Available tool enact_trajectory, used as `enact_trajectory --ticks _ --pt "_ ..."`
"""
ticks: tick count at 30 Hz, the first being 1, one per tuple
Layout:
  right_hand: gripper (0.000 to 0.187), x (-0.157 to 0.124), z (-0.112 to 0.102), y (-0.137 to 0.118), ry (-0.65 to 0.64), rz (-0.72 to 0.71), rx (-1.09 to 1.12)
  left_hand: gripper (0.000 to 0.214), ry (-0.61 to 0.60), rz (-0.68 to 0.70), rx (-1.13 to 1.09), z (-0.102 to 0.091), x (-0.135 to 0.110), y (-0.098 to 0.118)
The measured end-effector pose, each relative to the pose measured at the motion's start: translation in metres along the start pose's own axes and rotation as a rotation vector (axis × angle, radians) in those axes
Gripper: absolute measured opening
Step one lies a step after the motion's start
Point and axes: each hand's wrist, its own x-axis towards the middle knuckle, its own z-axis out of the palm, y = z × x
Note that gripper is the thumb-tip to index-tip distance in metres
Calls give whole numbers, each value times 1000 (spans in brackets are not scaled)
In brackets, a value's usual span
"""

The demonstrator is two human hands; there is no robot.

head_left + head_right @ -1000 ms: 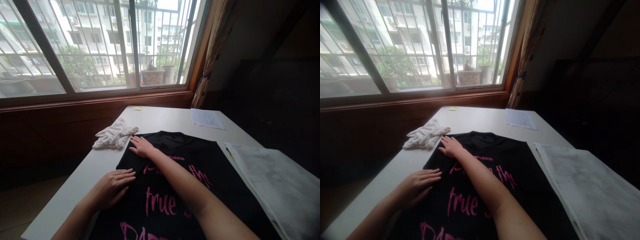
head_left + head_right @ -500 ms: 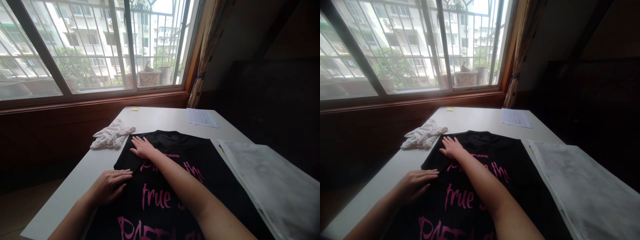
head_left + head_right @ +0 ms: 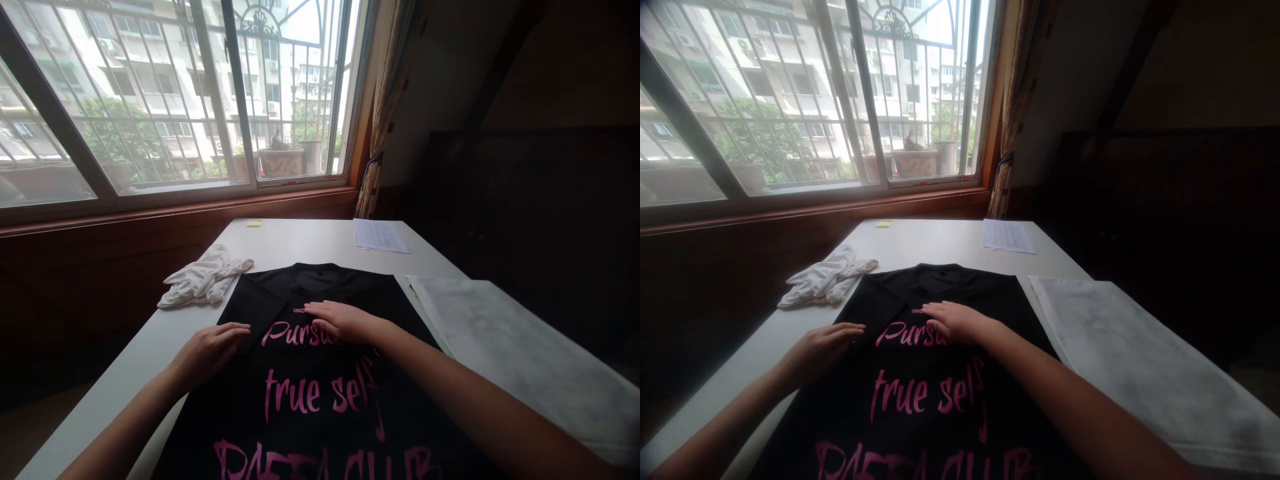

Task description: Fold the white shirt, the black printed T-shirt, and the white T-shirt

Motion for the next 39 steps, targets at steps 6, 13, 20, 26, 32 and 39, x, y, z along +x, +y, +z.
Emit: enact_trajectory --ticks 6,13,20,26,32,39 --pt "49 -30 -24 69 283 313 -163 44 1 -102 105 26 76 -14" --pt "60 -6 -6 101 167 396 -181 56 -191 -253 177 86 171 -12" --pt "74 -1 -12 117 90 471 -183 71 -234 -451 190 97 207 -40" --pt "73 1 -15 129 101 483 -185 70 -220 -494 206 98 215 -57" --pt "62 -1 -16 145 164 488 -190 57 -152 -489 230 96 217 -68" --pt "44 -9 -20 158 358 454 -216 36 9 -492 303 87 213 -72"
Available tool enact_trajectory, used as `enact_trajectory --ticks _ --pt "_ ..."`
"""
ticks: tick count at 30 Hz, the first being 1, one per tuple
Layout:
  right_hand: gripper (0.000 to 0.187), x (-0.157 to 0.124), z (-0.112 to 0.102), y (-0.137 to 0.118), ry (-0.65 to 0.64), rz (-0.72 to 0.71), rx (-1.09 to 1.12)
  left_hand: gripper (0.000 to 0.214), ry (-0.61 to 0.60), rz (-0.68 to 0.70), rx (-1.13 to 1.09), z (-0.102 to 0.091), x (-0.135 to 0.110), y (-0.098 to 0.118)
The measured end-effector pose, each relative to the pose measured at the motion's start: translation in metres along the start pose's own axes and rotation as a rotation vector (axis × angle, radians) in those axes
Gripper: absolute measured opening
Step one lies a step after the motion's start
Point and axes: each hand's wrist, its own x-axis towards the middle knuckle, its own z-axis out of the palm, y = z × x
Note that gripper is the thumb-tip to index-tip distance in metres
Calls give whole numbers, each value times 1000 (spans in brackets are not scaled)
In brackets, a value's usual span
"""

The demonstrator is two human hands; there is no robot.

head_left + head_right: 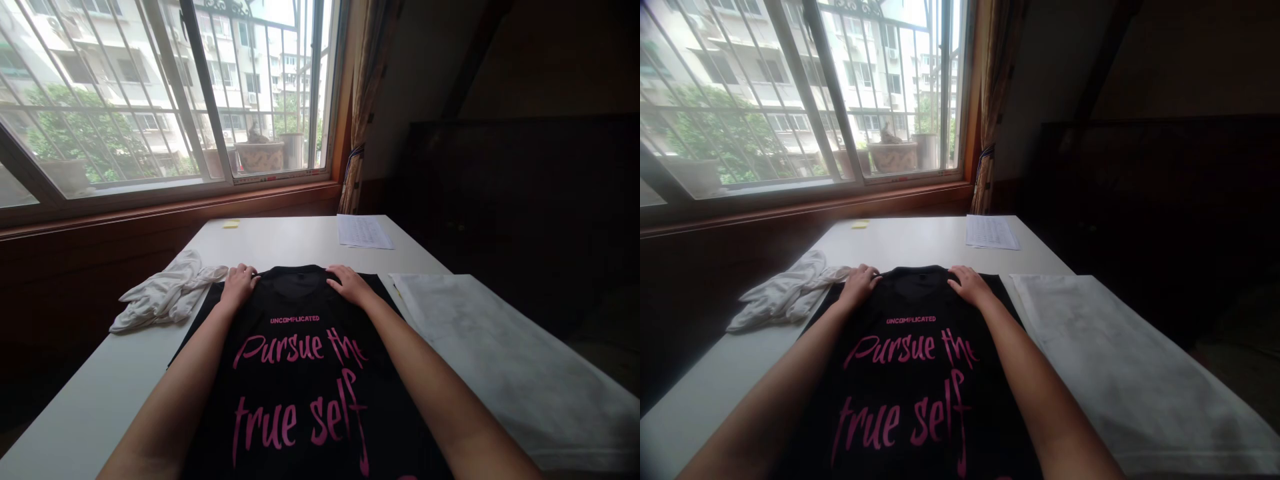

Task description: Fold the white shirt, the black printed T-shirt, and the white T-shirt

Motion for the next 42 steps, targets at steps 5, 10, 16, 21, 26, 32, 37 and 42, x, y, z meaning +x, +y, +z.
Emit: enact_trajectory --ticks 5,10,16,21,26,32,37,42 --pt "37 -3 -4 0 83 -11 7 27 11 -4 13 2 7 -3" --pt "40 -7 -8 -3 109 20 -15 25 19 5 22 6 13 -3" --pt "42 -5 -10 -3 86 78 -60 26 18 -7 31 7 21 -2" --pt "42 3 -10 2 59 113 -82 30 4 -16 31 7 30 -3" --pt "42 14 -7 10 49 132 -92 30 -7 -34 23 10 43 -4" --pt "43 31 -2 22 42 147 -92 30 -3 -23 15 16 63 -7" --pt "44 47 2 31 33 155 -91 31 1 -18 8 21 80 -9" --pt "43 61 4 37 35 148 -90 31 -12 -10 -9 22 95 -12"
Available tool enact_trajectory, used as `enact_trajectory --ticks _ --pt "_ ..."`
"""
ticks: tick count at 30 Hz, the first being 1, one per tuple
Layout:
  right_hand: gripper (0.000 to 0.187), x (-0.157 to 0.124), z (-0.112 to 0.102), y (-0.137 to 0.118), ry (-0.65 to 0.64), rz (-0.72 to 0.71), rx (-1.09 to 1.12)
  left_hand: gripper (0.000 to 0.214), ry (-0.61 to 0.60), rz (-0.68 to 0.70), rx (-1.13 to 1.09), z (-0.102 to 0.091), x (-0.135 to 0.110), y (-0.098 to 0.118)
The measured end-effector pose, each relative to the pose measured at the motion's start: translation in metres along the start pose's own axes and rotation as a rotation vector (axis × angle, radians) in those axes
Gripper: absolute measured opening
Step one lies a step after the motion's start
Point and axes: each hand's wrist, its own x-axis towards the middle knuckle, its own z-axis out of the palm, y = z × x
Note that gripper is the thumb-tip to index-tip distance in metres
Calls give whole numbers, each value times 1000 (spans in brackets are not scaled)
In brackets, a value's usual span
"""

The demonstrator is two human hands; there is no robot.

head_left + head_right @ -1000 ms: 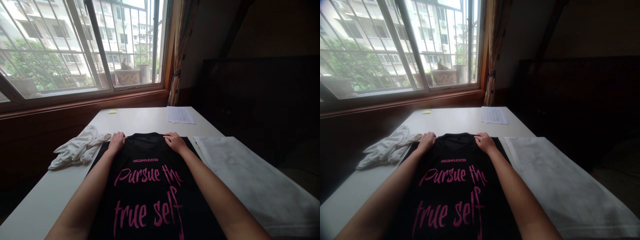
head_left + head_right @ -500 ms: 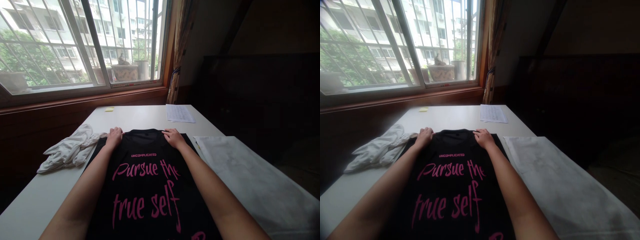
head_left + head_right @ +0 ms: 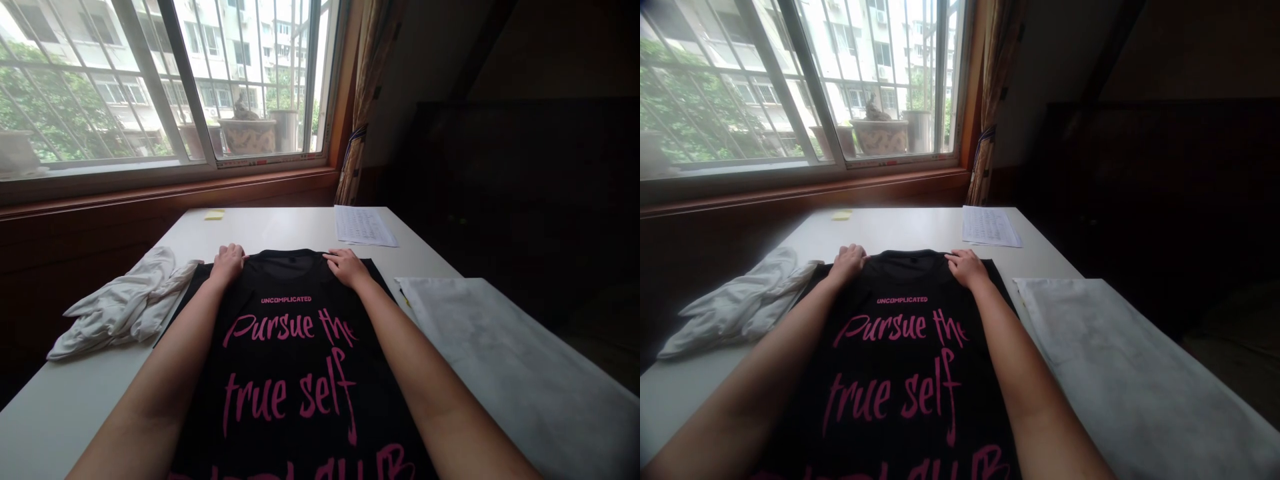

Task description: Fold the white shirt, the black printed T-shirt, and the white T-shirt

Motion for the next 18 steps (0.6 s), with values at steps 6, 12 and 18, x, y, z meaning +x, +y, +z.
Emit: enact_trajectory --ticks 6,12,18 --pt "43 13 5 6 -16 -2 8 31 -3 4 -11 3 11 -3" --pt "44 22 7 10 -16 -3 11 32 3 0 -15 7 23 -6" --pt "44 29 7 12 -11 -13 -2 31 6 5 -24 11 31 -8"
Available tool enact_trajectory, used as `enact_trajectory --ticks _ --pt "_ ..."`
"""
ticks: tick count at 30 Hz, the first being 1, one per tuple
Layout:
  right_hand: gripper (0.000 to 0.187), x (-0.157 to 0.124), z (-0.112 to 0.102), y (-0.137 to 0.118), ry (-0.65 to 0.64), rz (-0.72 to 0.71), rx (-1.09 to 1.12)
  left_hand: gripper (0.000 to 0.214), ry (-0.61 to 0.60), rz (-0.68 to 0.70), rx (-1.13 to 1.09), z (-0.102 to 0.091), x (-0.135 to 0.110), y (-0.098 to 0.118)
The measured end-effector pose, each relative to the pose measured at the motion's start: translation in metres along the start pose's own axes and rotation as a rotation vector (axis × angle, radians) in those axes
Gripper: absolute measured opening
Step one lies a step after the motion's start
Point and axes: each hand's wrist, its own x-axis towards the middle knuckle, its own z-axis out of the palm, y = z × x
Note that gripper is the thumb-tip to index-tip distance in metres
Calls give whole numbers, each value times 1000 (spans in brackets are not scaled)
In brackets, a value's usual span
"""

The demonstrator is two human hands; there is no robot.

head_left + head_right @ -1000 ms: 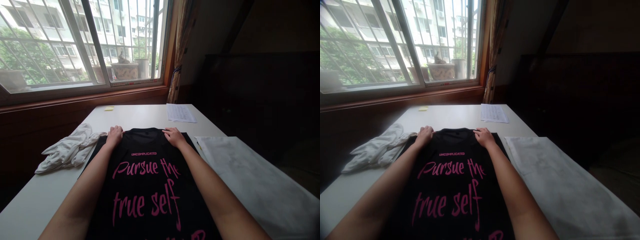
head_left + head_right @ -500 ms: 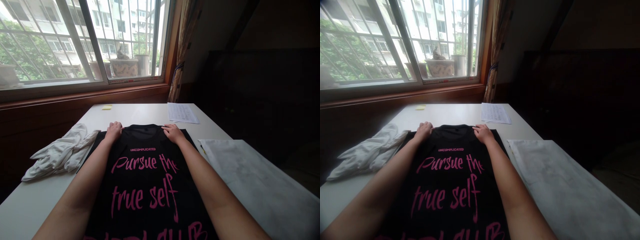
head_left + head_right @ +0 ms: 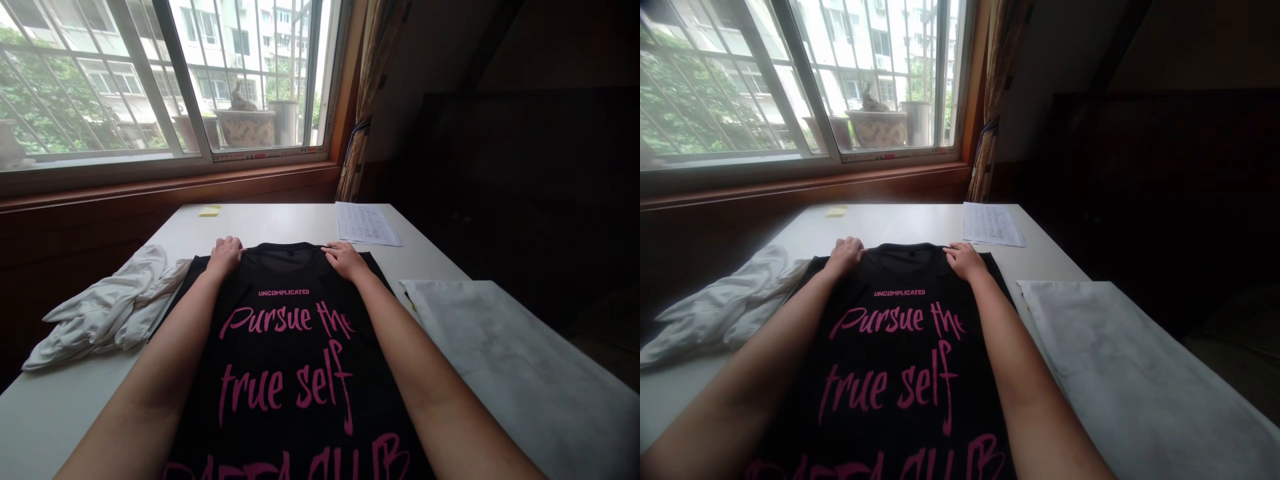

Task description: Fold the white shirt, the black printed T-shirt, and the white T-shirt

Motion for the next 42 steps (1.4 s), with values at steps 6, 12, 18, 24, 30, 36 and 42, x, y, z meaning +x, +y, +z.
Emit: enact_trajectory --ticks 6,12,18,24,30,36,42 --pt "46 -6 -4 -10 5 -8 -58 32 35 39 -10 -6 -7 2" --pt "47 -13 -17 -37 5 -14 -113 45 65 207 -34 -26 -46 18" --pt "55 -59 -36 -84 -7 -36 -100 56 -46 538 -40 -47 -158 45" --pt "65 -189 -49 -134 -170 -265 -15 64 -111 696 -38 -58 -280 44" --pt "58 -292 -70 -136 -196 -301 38 67 -137 620 -5 -79 -345 23" --pt "56 -350 -90 -121 -189 -344 91 64 -143 663 54 -104 -400 12" --pt "54 -397 -106 -105 -154 -348 103 65 -118 578 81 -112 -448 -15"
